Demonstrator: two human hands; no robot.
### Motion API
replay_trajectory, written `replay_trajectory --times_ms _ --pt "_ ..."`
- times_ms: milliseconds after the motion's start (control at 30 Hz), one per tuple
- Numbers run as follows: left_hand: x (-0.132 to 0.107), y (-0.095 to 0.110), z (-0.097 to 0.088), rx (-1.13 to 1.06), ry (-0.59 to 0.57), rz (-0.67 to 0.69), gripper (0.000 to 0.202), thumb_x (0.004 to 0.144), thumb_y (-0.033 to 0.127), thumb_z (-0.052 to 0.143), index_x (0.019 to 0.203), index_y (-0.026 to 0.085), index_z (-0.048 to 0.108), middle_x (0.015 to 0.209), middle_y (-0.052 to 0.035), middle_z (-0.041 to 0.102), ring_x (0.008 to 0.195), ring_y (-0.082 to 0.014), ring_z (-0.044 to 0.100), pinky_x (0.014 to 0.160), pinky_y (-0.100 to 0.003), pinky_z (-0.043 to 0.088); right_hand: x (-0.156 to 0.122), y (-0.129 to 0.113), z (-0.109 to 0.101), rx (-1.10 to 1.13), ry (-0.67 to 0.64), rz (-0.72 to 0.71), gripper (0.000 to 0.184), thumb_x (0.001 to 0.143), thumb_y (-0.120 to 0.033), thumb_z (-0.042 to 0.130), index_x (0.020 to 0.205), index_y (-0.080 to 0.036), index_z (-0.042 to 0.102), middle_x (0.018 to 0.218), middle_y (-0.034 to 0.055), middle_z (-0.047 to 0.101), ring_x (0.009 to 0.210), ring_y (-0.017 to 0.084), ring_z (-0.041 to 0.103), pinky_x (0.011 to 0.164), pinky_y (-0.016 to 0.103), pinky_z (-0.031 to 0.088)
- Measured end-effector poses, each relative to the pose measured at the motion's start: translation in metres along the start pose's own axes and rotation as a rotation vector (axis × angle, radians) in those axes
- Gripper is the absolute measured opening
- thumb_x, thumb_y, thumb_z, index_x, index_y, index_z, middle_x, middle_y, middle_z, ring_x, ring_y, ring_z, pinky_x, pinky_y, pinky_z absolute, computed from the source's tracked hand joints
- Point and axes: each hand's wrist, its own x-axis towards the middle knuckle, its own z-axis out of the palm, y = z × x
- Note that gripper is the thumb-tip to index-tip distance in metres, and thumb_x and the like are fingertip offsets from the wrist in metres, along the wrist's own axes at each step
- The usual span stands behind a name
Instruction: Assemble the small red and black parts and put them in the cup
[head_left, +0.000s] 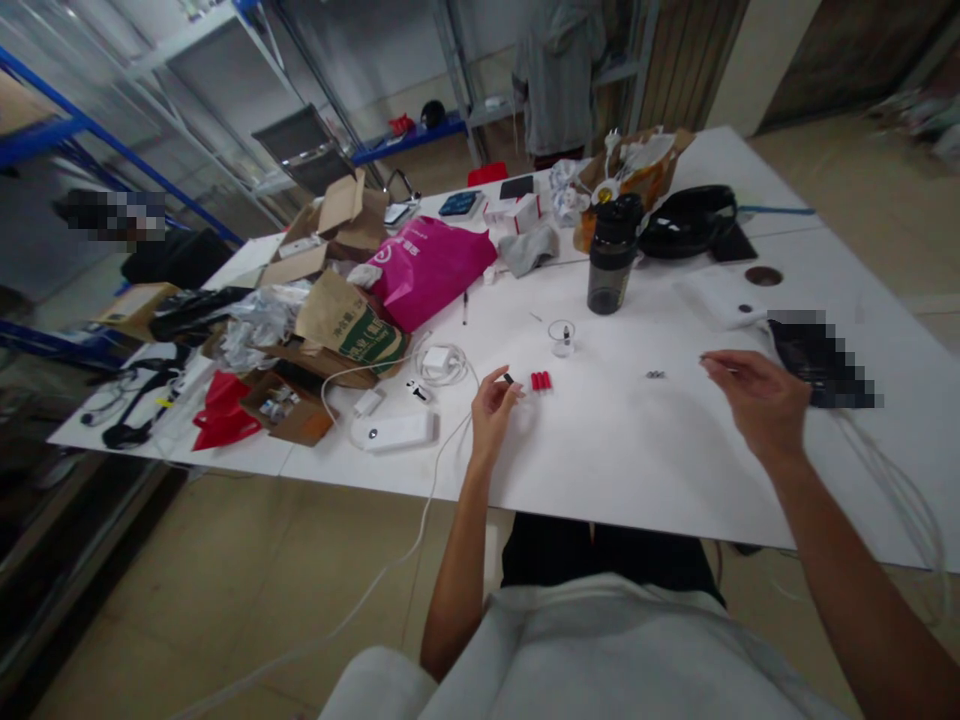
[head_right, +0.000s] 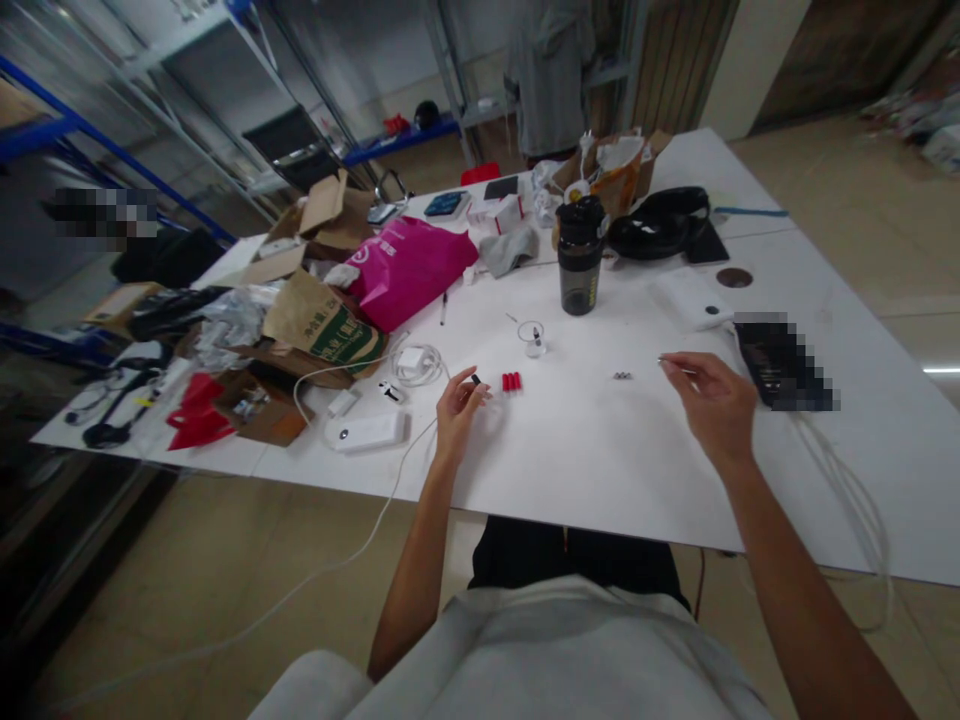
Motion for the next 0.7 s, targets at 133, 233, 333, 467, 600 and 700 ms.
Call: replay_trajectory --times_ms 133,233,333,467,600,700 --pt "0.014 -0.008 -0.004 -0.059 -0.04 -0.025 0.08 0.087 0.061 0.102 0.149 0.021 0.072 0.108 -0.0064 0.082 0.095 -0.0175 0.078 0.089 -0.032 0.061 0.016 0.016 -0.015 -0.068 -0.015 -0.08 0.025 0.095 -0.052 0.095 0.109 -0.031 0.092 0.114 0.011 0.088 0.101 0.03 0.083 0.094 0.047 0.069" --pt "0.023 -0.015 -0.004 -0.107 -0.085 -0.031 0.087 0.079 0.056 0.108 0.149 0.021 0.071 0.114 -0.0076 0.081 0.094 -0.0158 0.076 0.094 -0.033 0.062 0.019 0.025 -0.017 -0.143 -0.055 -0.15 0.025 0.102 -0.054 0.087 0.112 -0.031 0.091 0.115 0.0087 0.088 0.102 0.028 0.082 0.09 0.046 0.068" --pt "0.031 -0.023 -0.005 -0.082 -0.11 -0.022 0.085 0.08 0.055 0.108 0.149 0.021 0.071 0.121 -0.0095 0.08 0.095 -0.016 0.075 0.093 -0.033 0.062 0.017 0.032 -0.015 -0.215 -0.105 -0.199 0.028 0.107 -0.054 0.08 0.118 -0.03 0.09 0.119 0.0092 0.087 0.098 0.028 0.08 0.09 0.047 0.066" --pt "0.04 -0.03 -0.009 0.119 -0.12 0.093 0.074 0.089 0.059 0.101 0.148 0.021 0.075 0.135 -0.0148 0.075 0.109 -0.0213 0.077 0.094 -0.035 0.063 0.013 0.039 -0.011 -0.244 -0.139 -0.207 0.027 0.106 -0.053 0.082 0.12 -0.031 0.088 0.119 0.0109 0.087 0.087 0.028 0.078 0.087 0.048 0.063" --pt "0.044 -0.029 -0.015 0.382 -0.228 0.25 0.065 0.102 0.057 0.09 0.157 0.025 0.074 0.145 -0.0156 0.071 0.122 -0.0261 0.076 0.103 -0.042 0.065 0.009 0.042 -0.009 -0.311 -0.152 -0.199 0.024 0.106 -0.056 0.079 0.112 -0.033 0.083 0.111 0.0087 0.087 0.085 0.031 0.078 0.085 0.051 0.065" --pt "0.045 -0.024 -0.016 0.495 -0.306 0.314 0.063 0.106 0.051 0.087 0.162 0.027 0.071 0.149 -0.015 0.072 0.135 -0.0303 0.073 0.12 -0.052 0.062 0.009 0.04 -0.008 -0.369 -0.173 -0.233 0.022 0.107 -0.051 0.077 0.109 -0.029 0.081 0.109 0.009 0.086 0.086 0.032 0.079 0.085 0.053 0.067"
